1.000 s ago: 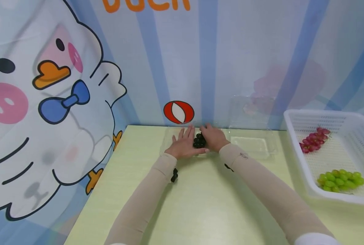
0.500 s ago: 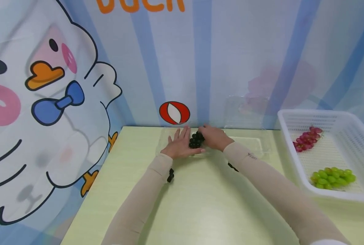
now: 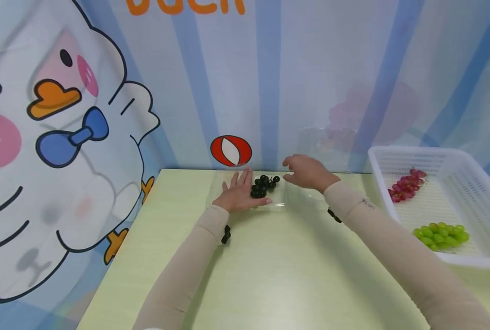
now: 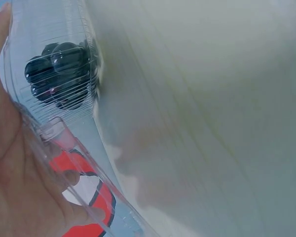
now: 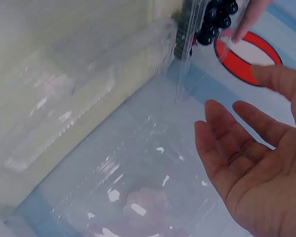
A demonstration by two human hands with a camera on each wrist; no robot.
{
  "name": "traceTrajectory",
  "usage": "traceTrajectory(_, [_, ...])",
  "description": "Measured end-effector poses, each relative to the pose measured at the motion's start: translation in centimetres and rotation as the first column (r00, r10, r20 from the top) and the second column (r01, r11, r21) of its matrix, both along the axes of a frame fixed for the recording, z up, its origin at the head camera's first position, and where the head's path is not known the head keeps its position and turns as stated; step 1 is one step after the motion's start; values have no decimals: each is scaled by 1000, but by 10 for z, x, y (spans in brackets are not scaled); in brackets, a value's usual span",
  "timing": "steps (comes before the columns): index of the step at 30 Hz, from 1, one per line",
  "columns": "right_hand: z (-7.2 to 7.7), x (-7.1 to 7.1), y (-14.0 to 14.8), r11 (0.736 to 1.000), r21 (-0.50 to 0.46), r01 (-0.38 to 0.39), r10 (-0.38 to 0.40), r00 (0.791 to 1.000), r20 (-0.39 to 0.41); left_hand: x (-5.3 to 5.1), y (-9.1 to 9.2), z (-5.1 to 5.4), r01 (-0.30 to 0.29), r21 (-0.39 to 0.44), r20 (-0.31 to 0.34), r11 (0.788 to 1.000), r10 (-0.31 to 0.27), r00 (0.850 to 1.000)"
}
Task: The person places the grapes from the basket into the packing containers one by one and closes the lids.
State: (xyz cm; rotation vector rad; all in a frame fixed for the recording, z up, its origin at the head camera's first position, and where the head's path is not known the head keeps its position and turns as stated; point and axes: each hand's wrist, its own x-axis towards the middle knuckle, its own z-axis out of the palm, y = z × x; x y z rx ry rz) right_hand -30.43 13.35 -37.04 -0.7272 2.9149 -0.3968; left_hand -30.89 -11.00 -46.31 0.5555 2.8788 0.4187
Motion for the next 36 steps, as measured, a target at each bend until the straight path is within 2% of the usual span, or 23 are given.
traceTrajectory(7, [14,-4,21,999,43,20,-22,998,54,-1,-3,-5,-23,-3,-5,1000,23,1000])
traceTrajectory(19, [31,-7,57,995,45,93,-93,995,17,-1,-1,-4,-14,6,-12,1000,14,1000])
traceTrajectory(28, [43,0,89,980,16,199,-200,979,38,-1,1,-3,4,2,-18,1000,-4,1000])
traceTrajectory(36, [47,-1,114,967,26,254,-255,965,52,-1,2,-3,4,0,-25,1000,-4,1000])
